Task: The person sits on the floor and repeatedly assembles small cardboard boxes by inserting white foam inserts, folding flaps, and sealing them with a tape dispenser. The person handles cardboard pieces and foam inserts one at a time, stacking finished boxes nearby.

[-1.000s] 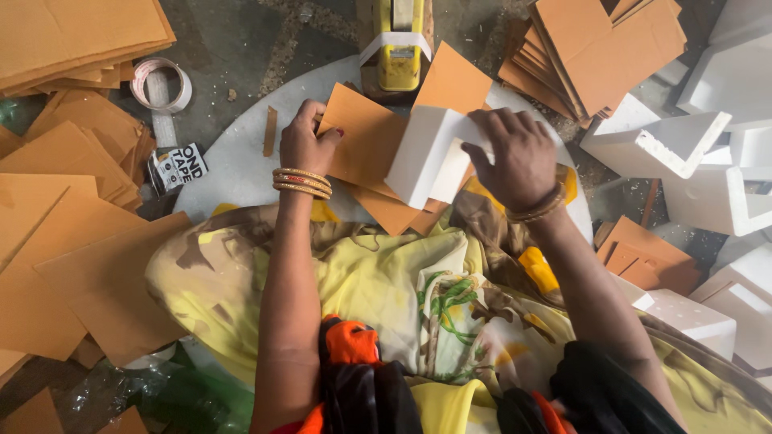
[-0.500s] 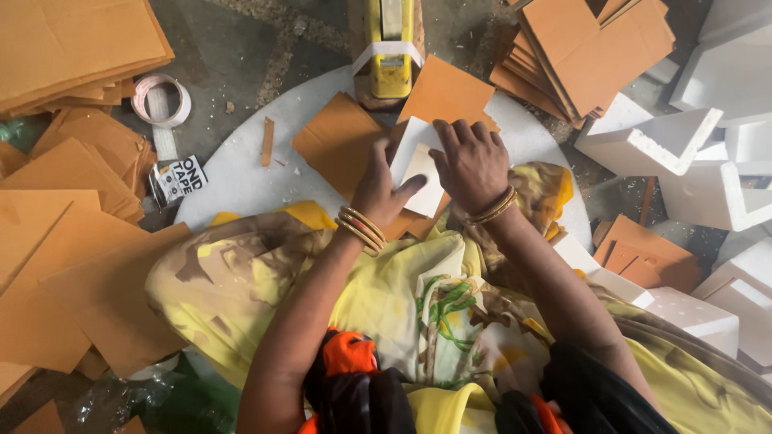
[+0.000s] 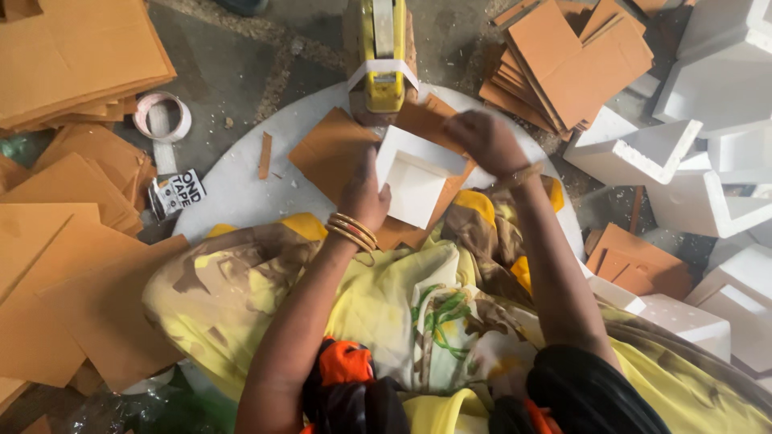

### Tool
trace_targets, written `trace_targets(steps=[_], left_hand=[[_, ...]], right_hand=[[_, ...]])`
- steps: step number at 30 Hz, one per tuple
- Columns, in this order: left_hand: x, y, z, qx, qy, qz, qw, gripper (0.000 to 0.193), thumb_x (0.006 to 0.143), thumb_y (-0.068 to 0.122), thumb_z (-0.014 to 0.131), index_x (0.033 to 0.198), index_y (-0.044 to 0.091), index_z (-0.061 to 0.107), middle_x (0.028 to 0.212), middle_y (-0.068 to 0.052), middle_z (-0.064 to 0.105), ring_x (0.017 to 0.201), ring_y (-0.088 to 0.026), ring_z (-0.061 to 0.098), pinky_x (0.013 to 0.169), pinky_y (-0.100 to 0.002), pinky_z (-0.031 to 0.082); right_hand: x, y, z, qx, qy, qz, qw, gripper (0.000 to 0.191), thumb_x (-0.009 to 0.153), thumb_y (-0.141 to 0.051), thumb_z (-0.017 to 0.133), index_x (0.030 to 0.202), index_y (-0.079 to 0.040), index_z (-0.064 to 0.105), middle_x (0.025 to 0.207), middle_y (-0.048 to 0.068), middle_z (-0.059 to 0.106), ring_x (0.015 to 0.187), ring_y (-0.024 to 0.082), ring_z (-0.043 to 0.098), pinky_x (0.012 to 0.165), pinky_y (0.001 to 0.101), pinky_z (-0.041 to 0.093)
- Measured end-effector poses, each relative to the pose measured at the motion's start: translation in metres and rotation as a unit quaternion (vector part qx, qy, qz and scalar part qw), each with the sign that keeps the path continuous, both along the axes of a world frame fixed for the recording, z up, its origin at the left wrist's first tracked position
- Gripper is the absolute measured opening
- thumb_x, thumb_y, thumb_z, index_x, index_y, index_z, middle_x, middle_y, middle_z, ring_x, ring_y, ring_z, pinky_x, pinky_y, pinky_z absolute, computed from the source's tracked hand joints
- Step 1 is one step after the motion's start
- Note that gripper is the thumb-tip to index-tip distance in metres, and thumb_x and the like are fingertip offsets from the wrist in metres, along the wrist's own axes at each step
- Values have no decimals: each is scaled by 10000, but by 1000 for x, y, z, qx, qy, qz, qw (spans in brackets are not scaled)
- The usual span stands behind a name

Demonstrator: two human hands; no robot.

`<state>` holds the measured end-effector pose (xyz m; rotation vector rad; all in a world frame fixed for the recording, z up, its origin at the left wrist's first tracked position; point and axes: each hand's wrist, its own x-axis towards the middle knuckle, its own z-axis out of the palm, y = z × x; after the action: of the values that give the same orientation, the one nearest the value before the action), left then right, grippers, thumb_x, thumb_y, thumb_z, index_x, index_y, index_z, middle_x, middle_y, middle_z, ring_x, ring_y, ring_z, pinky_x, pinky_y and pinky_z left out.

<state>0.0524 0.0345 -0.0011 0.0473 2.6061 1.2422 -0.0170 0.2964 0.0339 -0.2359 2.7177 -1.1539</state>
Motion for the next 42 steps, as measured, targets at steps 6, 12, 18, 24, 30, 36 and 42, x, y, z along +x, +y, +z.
trace_targets(steps=[6, 12, 18, 24, 30, 36, 42], left_hand=[[-2, -11, 6, 33, 92, -29, 995, 879, 794, 35, 730, 1540, 13, 264, 1426, -297, 536, 1258, -461, 560, 1010, -499, 487], [-29, -36, 21, 128, -3, -55, 990, 844, 856, 201, 823, 1547, 122, 345, 1338, -215, 629, 1201, -342, 656, 991, -429, 507], [-33, -36, 24, 157, 51, -76, 983, 608, 849, 162, 807, 1339, 100, 451, 1232, -167, 649, 1139, -318, 665, 953, -416, 514], [-33, -34, 23, 125, 30, -62, 990, 605, 848, 195, 826, 1321, 92, 462, 1237, -178, 633, 1132, -337, 646, 926, -429, 508], [-34, -34, 24, 143, -8, -56, 988, 582, 863, 215, 797, 1327, 115, 460, 1213, -164, 658, 1096, -312, 687, 915, -420, 527], [-34, -33, 21, 132, 21, -56, 989, 605, 864, 211, 812, 1338, 110, 452, 1238, -184, 634, 1101, -331, 661, 921, -431, 513], [-34, -33, 19, 122, -17, -45, 991, 581, 859, 231, 800, 1322, 128, 465, 1225, -157, 653, 1107, -317, 671, 918, -422, 518]], right_hand=[[72, -50, 40, 82, 91, -3, 992, 476, 888, -294, 772, 1279, -61, 631, 1114, 196, 717, 961, 397, 693, 808, 465, 551], [81, -73, 42, 11, 66, 7, 998, 452, 876, -200, 756, 1296, -81, 639, 1156, 163, 734, 1039, 370, 689, 848, 443, 553], [-7, 21, -5, -242, -108, 84, 961, 513, 994, -247, 736, 1449, -67, 585, 1177, 100, 742, 1092, 166, 729, 972, 338, 588], [-87, 147, -31, 283, 55, -106, 952, 1097, 633, -406, 990, 1517, -73, 433, 1523, 185, 435, 1275, 456, 476, 946, 573, 437], [-91, 167, -41, 279, 24, -124, 952, 1069, 585, -348, 993, 1518, -171, 501, 1484, 137, 504, 1337, 418, 496, 1093, 502, 468], [-65, 167, -4, 153, 156, -175, 960, 546, 851, -193, 826, 1361, -128, 644, 1251, 98, 671, 1090, 290, 682, 924, 408, 555], [-29, 211, 41, -80, 382, -321, 863, 145, 1120, 50, 595, 1233, -13, 662, 992, 71, 653, 888, 154, 630, 807, 295, 535]])
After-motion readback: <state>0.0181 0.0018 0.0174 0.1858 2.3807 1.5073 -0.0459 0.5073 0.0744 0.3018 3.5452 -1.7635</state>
